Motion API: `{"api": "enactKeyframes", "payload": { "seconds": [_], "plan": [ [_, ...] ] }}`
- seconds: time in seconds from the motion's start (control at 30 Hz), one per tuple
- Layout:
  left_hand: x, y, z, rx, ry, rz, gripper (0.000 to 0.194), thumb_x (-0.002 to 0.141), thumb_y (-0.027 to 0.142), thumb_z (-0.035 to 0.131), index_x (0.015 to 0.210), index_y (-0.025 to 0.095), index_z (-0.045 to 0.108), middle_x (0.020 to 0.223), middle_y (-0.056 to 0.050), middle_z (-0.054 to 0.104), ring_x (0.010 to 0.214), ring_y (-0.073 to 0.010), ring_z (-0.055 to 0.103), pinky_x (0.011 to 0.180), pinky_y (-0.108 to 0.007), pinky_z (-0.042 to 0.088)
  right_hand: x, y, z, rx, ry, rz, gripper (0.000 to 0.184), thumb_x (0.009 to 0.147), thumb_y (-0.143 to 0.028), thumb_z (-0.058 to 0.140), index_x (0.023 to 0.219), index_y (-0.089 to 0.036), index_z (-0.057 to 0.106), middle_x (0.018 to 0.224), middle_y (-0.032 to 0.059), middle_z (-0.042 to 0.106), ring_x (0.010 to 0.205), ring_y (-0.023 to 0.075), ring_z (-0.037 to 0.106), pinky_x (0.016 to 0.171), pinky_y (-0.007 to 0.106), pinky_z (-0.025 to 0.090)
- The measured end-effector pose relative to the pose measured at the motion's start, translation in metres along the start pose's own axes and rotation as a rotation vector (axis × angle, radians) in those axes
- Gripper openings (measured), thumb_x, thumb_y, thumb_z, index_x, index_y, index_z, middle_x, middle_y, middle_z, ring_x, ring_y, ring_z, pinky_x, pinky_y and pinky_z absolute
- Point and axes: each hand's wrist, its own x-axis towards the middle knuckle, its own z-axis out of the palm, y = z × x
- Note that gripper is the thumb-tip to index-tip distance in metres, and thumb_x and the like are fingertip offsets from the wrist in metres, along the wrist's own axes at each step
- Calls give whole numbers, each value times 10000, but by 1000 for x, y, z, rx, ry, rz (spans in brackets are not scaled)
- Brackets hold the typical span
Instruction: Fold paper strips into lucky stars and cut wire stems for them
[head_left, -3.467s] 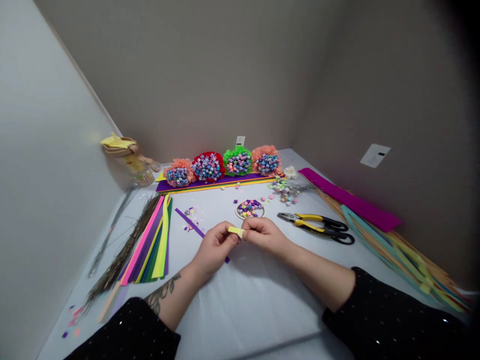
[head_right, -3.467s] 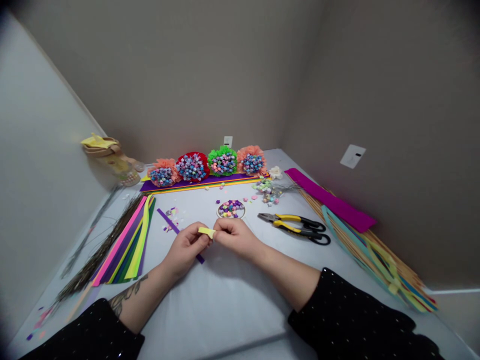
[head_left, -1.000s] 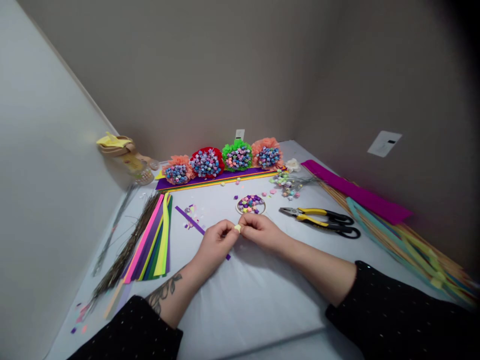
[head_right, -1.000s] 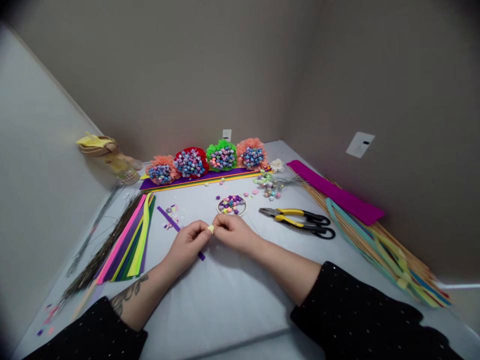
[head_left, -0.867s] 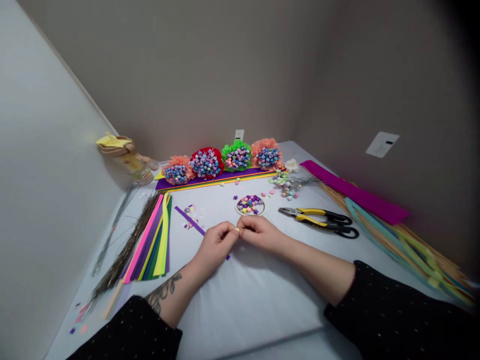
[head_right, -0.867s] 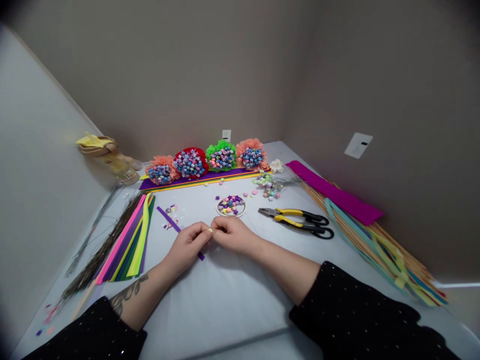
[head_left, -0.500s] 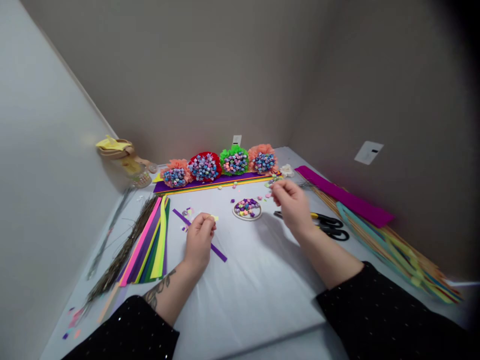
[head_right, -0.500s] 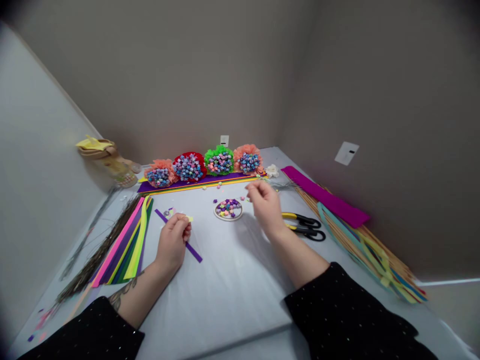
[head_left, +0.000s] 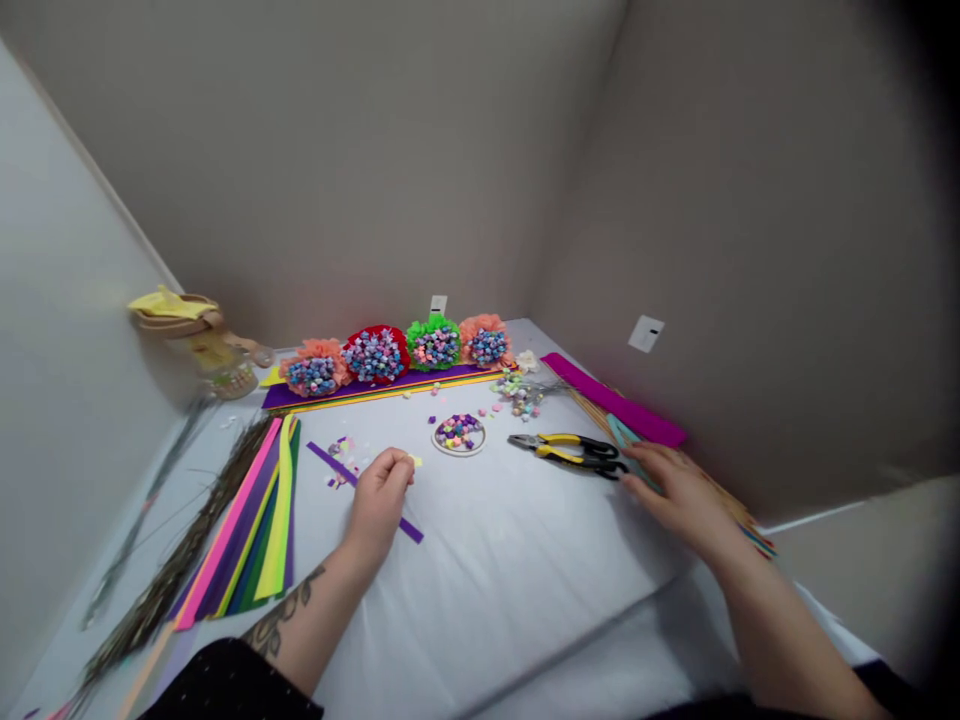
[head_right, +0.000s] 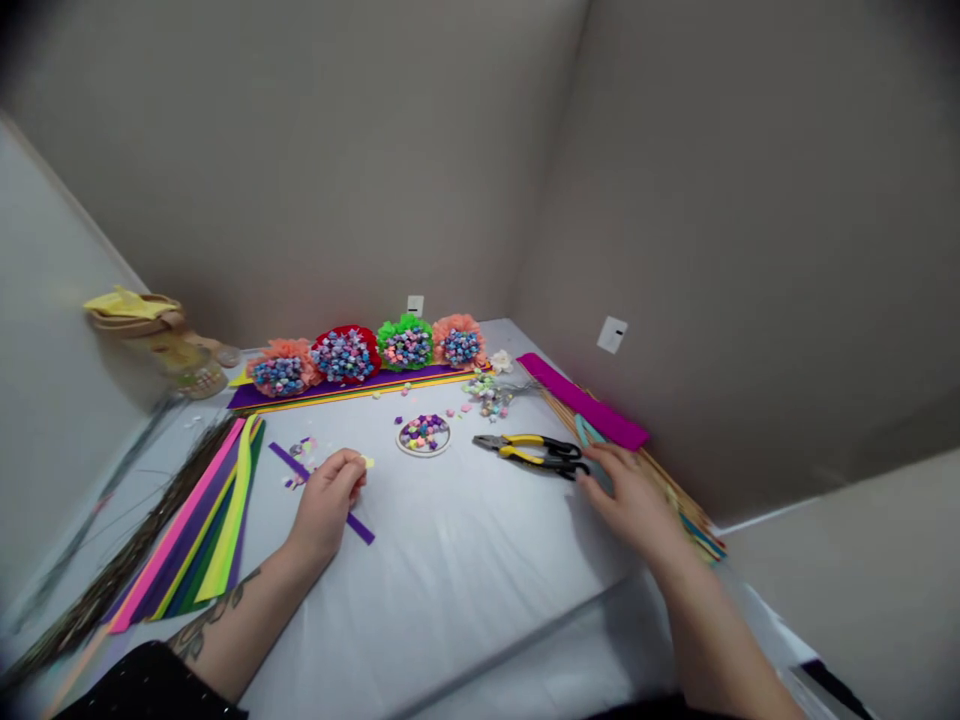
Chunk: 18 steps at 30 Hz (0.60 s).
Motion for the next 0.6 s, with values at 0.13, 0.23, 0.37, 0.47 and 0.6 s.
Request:
{"api": "enactKeyframes", "payload": {
  "seconds": [0.13, 0.23, 0.37, 0.47, 0.6],
  "plan": [
    [1, -1, -1, 0, 4, -2, 141, 738, 272, 505, 637, 175, 491, 583, 45, 425, 516, -83, 355, 456, -192, 255, 2, -14, 8, -59, -78, -106, 392, 803, -336, 502, 1145, -170, 598, 1282, 157, 515, 1172, 303, 482, 978, 458, 383],
    [2, -1, -2, 3, 3, -3, 156, 743, 286, 508, 636, 174, 486, 582, 45, 420, 512, -84, 345, 452, -195, 253, 16, -33, 11, -113, -82, -103, 250, 781, -239, 526, 980, -179, 664, 1220, 151, 552, 1161, 304, 480, 978, 458, 380],
    [1, 1, -2, 5, 6, 0, 168, 741, 298, 504, 628, 178, 472, 575, 47, 412, 506, -86, 340, 455, -198, 255, 20, -59, 12, -50, -144, -161, 132, 772, -211, 542, 839, -186, 653, 1186, 134, 583, 1196, 311, 439, 977, 477, 359],
    [2, 1, -2, -1, 6, 4, 162, 738, 297, 502, 631, 179, 472, 580, 47, 421, 505, -85, 344, 457, -197, 258, 16, -65, 13, 73, -206, -250, 128, 787, -295, 553, 839, -198, 618, 1179, 119, 598, 1191, 315, 444, 952, 475, 371],
    [2, 0, -1, -2, 12, -4, 150, 728, 286, 508, 627, 179, 486, 577, 44, 435, 513, -86, 367, 459, -195, 265, 22, -41, 17, 86, -98, -135, 185, 817, -158, 430, 899, -179, 594, 1040, 127, 628, 992, 242, 563, 862, 377, 427]
  ]
}}
